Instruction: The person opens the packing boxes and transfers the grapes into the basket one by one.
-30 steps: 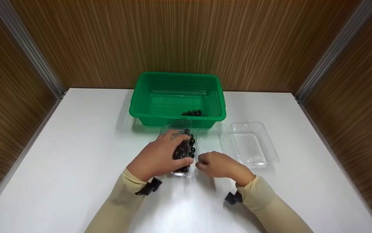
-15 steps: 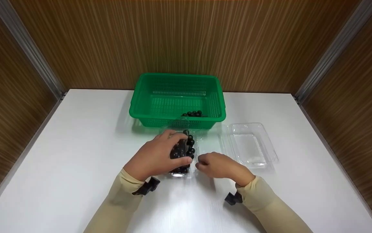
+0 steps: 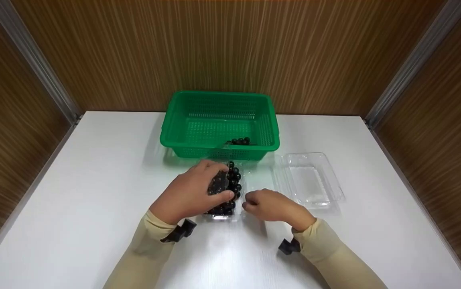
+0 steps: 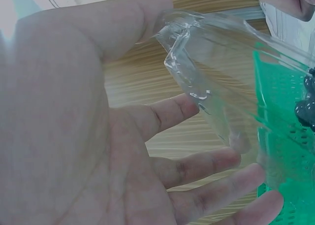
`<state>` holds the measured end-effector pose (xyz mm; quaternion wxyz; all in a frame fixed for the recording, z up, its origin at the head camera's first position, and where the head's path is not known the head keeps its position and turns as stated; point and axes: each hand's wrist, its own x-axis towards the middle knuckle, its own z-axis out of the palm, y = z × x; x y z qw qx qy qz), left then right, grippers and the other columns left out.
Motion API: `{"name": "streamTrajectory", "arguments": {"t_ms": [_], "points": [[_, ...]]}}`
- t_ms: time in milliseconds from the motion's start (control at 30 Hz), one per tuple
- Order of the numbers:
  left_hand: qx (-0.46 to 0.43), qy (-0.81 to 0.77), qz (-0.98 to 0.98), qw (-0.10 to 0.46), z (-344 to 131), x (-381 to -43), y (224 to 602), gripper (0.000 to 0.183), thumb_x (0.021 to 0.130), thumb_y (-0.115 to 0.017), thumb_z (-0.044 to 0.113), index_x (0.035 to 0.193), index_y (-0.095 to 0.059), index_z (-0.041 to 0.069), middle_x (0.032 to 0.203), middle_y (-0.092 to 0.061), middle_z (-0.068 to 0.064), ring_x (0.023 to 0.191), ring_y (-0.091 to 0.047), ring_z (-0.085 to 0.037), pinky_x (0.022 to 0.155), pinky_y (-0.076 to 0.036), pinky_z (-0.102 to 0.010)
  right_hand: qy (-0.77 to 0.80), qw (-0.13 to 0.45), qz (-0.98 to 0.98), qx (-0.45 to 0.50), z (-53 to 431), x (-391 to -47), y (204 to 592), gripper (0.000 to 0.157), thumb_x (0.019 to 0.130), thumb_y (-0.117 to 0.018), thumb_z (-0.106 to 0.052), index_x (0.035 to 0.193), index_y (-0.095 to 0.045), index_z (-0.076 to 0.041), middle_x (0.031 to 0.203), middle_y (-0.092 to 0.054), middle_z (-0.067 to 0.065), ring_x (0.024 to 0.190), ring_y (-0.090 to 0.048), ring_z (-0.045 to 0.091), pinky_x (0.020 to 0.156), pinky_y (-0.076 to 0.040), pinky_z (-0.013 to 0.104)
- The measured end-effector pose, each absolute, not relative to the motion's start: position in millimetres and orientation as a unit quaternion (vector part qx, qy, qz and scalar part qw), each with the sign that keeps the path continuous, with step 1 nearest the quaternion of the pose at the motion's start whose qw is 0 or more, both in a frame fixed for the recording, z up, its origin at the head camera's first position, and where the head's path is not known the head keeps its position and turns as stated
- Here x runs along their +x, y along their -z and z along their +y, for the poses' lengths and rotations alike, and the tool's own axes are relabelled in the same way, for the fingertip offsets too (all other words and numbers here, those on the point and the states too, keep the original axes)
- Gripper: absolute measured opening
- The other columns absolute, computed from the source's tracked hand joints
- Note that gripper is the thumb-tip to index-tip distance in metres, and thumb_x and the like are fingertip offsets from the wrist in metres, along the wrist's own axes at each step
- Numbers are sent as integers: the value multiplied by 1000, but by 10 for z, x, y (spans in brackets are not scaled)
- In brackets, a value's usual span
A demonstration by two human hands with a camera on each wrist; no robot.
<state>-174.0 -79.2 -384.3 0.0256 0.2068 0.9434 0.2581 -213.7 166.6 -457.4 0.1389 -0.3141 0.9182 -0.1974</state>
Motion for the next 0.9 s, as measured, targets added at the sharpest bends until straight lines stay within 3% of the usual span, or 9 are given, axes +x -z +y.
{"name": "streamTrajectory", "arguments": {"t_ms": [567, 900], "points": [[202, -272, 940, 28, -875, -1735, 3811, 66, 95, -65, 58, 151, -51, 26, 149, -51, -2, 130, -58, -29, 101, -51, -53, 206, 139, 915, -317, 1679, -2131, 4572, 33, 101, -53, -20, 69, -46, -18, 63, -40, -9, 61, -40, 12, 60, -35, 33], [192, -282, 940, 2, -932, -1723, 3749, 59, 95, -68, 51, 143, -56, 20, 148, -50, 1, 124, -60, -22, 99, -53, -46, 204, 149, 918, -306, 1673, -2136, 4577, 33, 101, -52, -22, 69, -46, -19, 63, -39, -9, 61, -41, 12, 61, -36, 33]]}}
